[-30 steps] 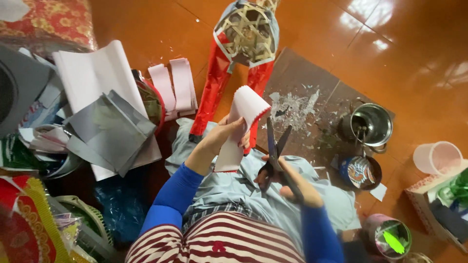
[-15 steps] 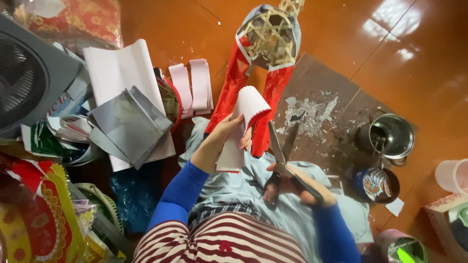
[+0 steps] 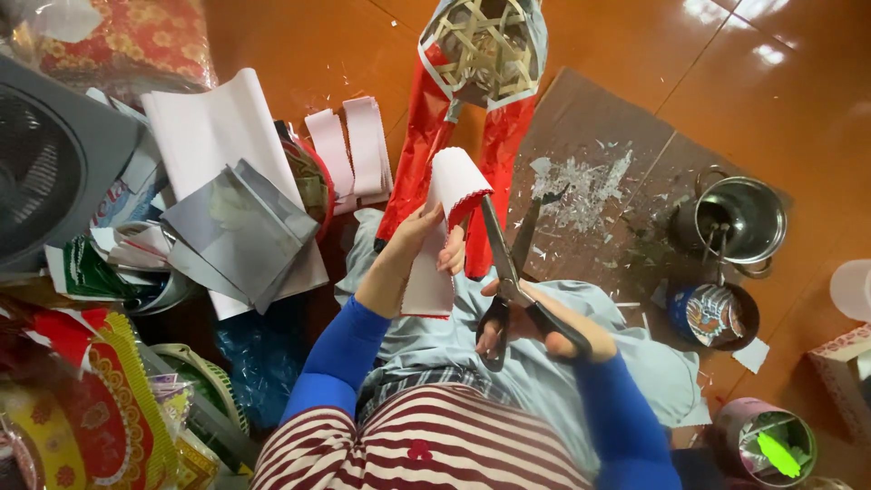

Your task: Applying red paper strips to a decorative frame using glue and a brush.

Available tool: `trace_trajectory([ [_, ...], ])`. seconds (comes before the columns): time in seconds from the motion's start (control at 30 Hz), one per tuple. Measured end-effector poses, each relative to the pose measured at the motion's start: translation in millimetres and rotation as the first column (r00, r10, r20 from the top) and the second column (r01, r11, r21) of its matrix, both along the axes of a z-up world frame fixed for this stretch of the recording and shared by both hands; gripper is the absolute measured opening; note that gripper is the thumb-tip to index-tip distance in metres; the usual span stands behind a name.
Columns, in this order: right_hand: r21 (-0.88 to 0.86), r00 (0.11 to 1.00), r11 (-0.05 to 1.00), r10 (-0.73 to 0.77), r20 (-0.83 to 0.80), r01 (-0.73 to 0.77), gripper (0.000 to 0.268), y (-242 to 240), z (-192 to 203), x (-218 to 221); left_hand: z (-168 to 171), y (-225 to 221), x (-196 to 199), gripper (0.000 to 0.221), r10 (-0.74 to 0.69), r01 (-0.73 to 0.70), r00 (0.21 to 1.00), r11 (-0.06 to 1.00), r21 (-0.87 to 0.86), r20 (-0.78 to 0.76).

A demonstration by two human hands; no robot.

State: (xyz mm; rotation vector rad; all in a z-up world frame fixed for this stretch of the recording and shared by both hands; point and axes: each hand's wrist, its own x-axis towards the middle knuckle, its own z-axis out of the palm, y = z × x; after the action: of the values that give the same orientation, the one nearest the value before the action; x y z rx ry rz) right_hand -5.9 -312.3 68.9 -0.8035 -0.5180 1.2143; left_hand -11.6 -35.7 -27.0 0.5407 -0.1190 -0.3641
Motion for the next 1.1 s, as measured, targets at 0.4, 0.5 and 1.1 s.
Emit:
trace_trajectory([
  [0.4, 0.004, 0.998, 1.000, 0.030, -0.050, -0.030, 0.116, -3, 10, 2, 8, 1, 5, 0.043, 0.000, 0.000, 1.000, 0.998, 0.058, -0.005],
  [0.5, 0.031, 0.998, 1.000, 0.008, -0.060, -0.006, 0.116, -7, 5, -1, 11, 1, 2, 0.041, 0.017, -0.015, 1.000, 0.995, 0.094, -0.018],
  [1.1, 0.094, 0.981, 0.994, 0.072, -0.182, -0.056, 0.120, -7, -44, 5, 43, 38, -13, 0.037, -0.147, 0.231, 0.971, 0.777, 0.586, -0.188],
])
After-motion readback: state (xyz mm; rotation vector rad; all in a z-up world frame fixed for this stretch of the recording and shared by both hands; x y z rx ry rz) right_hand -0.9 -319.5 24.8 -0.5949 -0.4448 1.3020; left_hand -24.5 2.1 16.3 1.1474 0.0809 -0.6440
